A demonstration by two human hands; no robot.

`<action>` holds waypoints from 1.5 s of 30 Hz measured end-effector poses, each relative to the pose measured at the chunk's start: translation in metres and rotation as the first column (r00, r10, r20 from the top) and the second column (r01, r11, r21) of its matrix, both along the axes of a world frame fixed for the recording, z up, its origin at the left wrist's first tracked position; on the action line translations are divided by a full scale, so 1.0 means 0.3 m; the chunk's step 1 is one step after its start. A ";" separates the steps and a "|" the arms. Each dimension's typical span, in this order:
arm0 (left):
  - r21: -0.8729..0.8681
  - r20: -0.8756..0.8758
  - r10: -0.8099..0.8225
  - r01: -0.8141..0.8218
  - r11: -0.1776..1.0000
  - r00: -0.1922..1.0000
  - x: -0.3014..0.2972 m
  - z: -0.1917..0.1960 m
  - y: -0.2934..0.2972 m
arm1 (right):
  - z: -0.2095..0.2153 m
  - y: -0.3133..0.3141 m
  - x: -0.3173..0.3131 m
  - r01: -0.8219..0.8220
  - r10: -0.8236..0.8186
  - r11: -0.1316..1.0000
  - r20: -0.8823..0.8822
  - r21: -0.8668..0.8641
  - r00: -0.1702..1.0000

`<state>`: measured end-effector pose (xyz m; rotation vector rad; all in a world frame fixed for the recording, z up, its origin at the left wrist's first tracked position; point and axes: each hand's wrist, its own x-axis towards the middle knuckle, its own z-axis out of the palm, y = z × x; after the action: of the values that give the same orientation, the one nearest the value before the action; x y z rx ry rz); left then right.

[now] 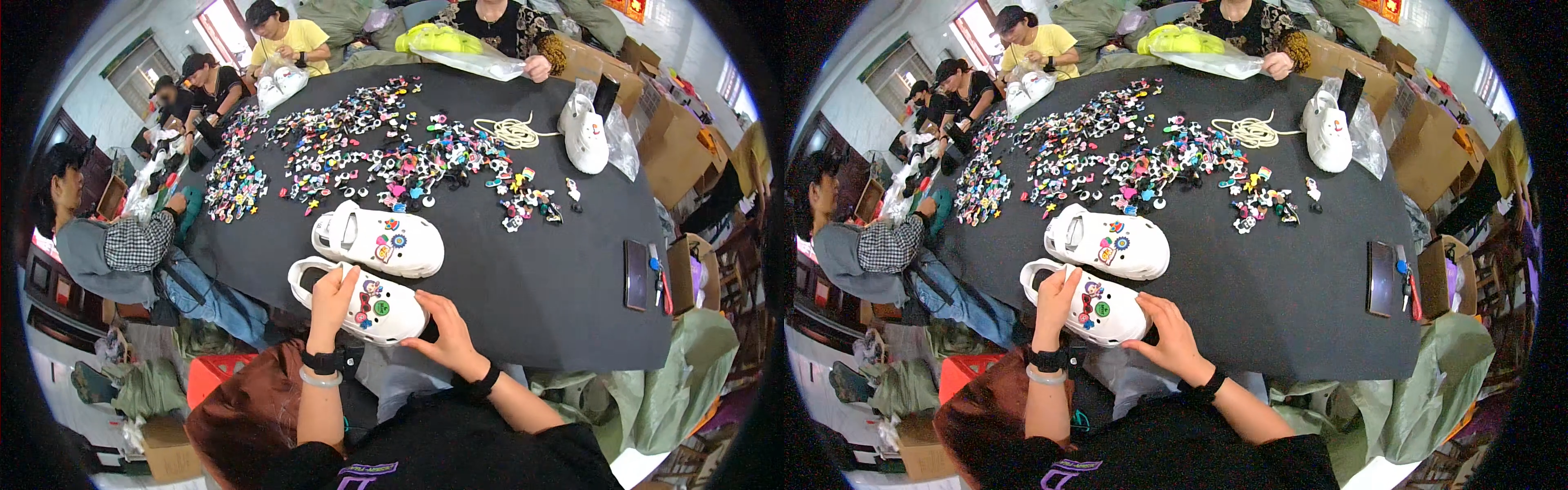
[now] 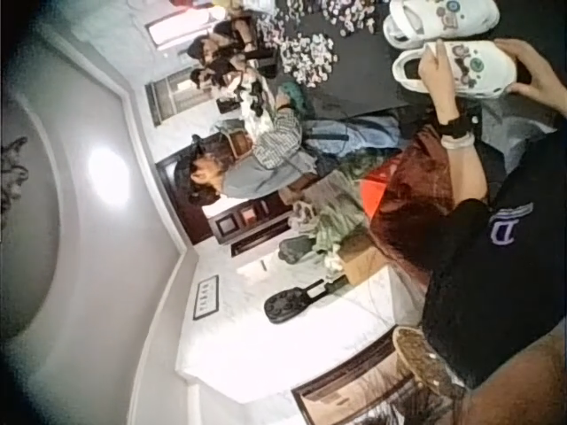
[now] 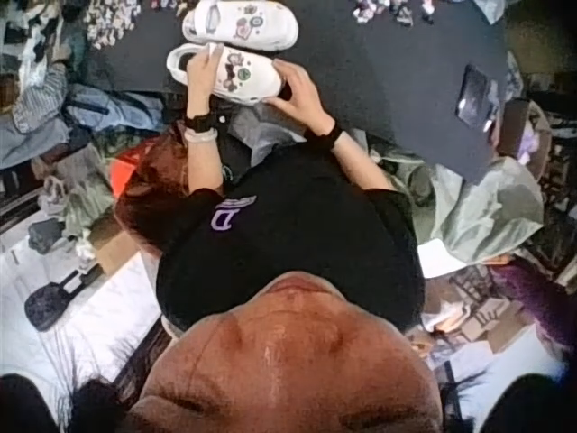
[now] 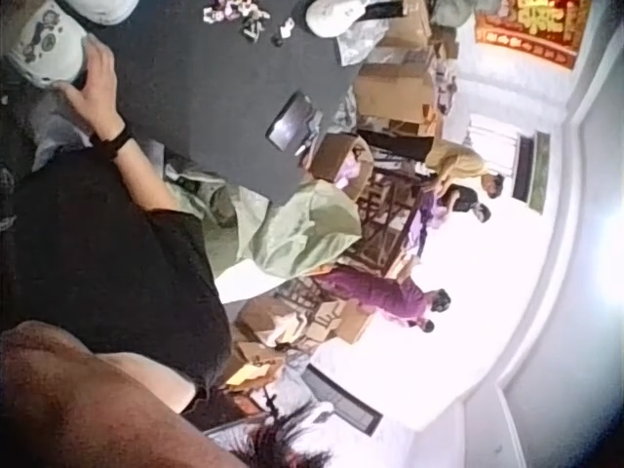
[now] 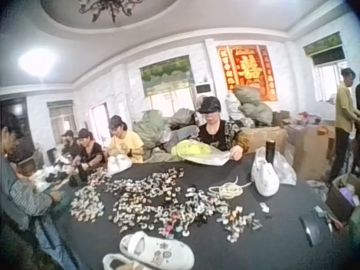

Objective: The recorder is sorting various shoe charms and attaching them to white clogs.

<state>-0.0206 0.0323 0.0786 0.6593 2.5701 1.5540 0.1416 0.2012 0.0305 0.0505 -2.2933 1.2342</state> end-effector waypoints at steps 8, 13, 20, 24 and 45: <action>0.049 -0.067 0.019 -0.015 0.999 0.998 -0.009 -0.028 0.010 | 0.007 -0.011 -0.006 0.022 -0.022 1.000 0.065 -0.006 0.998; 0.023 -0.081 0.029 -0.027 0.999 0.996 -0.019 -0.047 -0.002 | 0.011 -0.015 -0.010 0.004 -0.001 1.000 0.111 -0.025 0.994; -0.015 -0.078 0.026 -0.028 1.000 0.997 0.004 0.006 0.004 | 0.028 0.004 -0.016 -0.029 0.047 0.995 0.184 -0.099 0.982; -0.005 -0.116 0.028 -0.028 1.000 0.993 0.002 -0.006 0.007 | -0.006 0.008 -0.015 -0.040 0.061 0.989 0.148 -0.143 0.987; 0.194 0.330 -0.088 0.024 0.981 0.940 -0.003 0.005 -0.007 | 0.007 0.058 -0.018 -0.135 0.137 0.988 0.022 -0.071 0.990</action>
<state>-0.0216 0.0301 0.0800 0.4286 2.1589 1.7308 0.1363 0.2184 0.0325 0.1694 -2.3004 1.3901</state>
